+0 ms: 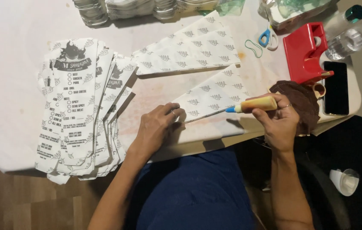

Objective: Folding and gluing paper wraps for food packaging.

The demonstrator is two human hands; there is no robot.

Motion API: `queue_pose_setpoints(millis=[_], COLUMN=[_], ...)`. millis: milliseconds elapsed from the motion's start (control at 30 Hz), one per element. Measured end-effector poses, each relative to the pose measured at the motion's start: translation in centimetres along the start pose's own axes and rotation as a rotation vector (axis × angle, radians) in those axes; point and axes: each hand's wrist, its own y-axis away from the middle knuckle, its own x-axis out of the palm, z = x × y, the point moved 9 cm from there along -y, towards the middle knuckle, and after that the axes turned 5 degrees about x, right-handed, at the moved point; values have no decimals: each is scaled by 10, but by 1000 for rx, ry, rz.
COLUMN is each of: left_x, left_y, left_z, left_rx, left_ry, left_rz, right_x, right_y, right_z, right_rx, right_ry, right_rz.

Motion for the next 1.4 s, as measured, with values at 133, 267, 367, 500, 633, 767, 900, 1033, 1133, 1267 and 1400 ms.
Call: queue_pose_setpoints(millis=[133, 267, 367, 500, 633, 767, 900, 1033, 1133, 1267, 1400], left_x=[6, 14, 10, 11, 12, 9, 18, 20, 15, 14, 6], left_y=[-1, 0, -3, -4, -5, -8, -3, -3, -6, -9, -11], left_z=[11, 25, 33, 42, 44, 44, 44, 46, 43, 49, 49], left_rx=[-1, -21, -84, -129, -162, -175, -83, -89, -79, -210, -214], left_ry=[4, 11, 79, 129, 155, 182, 96, 92, 87, 209, 234], left_rz=[-31, -60, -37, -12, 12, 14, -20, -1, -22, 54, 34], right_x=[-7, 20, 51, 84, 58, -25, -78, -71, -54, -59, -37], right_y=[7, 11, 8, 6, 0, -18, -20, -20, -23, -29, -29], right_z=[0, 4, 4, 5, 7, -22, -38, -29, -32, -46, -59], right_rx=[-19, -40, -73, -133, -126, -73, 71, 66, 69, 53, 67], right_ry=[97, 112, 90, 151, 209, 251, 196, 231, 77, 126, 120], right_rz=[2, 47, 78, 115, 78, -102, -319, -291, -208, -198, -116])
